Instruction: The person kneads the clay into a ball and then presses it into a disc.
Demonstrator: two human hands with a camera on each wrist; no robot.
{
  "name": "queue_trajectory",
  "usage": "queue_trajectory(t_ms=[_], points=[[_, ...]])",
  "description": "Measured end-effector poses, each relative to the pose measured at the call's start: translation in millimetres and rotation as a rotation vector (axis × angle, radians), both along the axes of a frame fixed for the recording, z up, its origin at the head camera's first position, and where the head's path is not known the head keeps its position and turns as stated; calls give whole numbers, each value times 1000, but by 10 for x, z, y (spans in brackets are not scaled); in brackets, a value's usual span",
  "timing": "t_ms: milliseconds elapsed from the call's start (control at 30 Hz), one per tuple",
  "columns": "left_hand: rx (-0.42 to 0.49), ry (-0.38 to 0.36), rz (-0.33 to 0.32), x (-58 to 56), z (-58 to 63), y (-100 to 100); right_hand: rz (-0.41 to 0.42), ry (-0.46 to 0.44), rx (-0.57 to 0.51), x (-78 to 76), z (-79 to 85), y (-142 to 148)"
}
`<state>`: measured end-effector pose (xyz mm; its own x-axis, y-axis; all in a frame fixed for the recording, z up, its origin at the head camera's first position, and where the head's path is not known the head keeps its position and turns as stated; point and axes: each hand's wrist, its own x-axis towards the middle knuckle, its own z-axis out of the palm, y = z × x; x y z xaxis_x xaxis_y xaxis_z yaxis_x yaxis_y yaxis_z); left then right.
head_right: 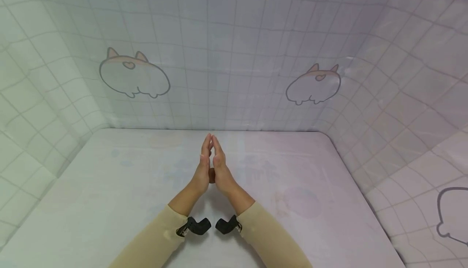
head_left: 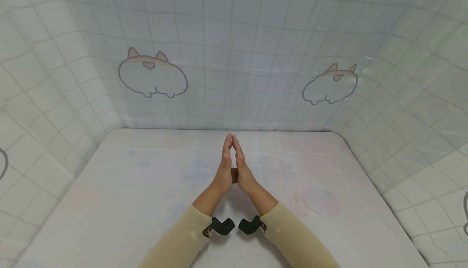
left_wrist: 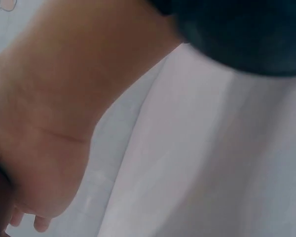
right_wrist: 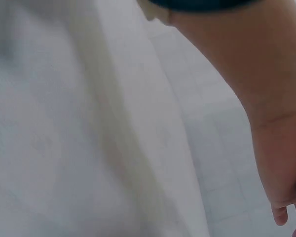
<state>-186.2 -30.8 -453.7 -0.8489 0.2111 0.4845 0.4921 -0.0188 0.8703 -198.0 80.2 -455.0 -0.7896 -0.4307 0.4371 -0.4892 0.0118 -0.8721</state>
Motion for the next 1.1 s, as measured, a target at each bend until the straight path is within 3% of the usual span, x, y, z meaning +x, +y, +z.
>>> queue_trajectory(t_ms=[333, 567, 667, 833, 967, 1100], points=[[-6, -63, 133, -118, 86, -81, 41, 102, -11, 51, -30, -27], [5, -117, 169, -171, 7, -145, 68, 124, -48, 116, 40, -32], [-34, -148, 135, -154, -23, -148, 53, 158, -73, 108, 92, -29], [-81, -207, 17, -105, -55, -103, -14, 140, -73, 67, 160, -10], [-120, -145, -50, -85, -71, -60, -61, 100, -33, 4, 170, 8], [-112, -75, -69, -62, -47, -38, -68, 34, -1, -59, 132, 14]])
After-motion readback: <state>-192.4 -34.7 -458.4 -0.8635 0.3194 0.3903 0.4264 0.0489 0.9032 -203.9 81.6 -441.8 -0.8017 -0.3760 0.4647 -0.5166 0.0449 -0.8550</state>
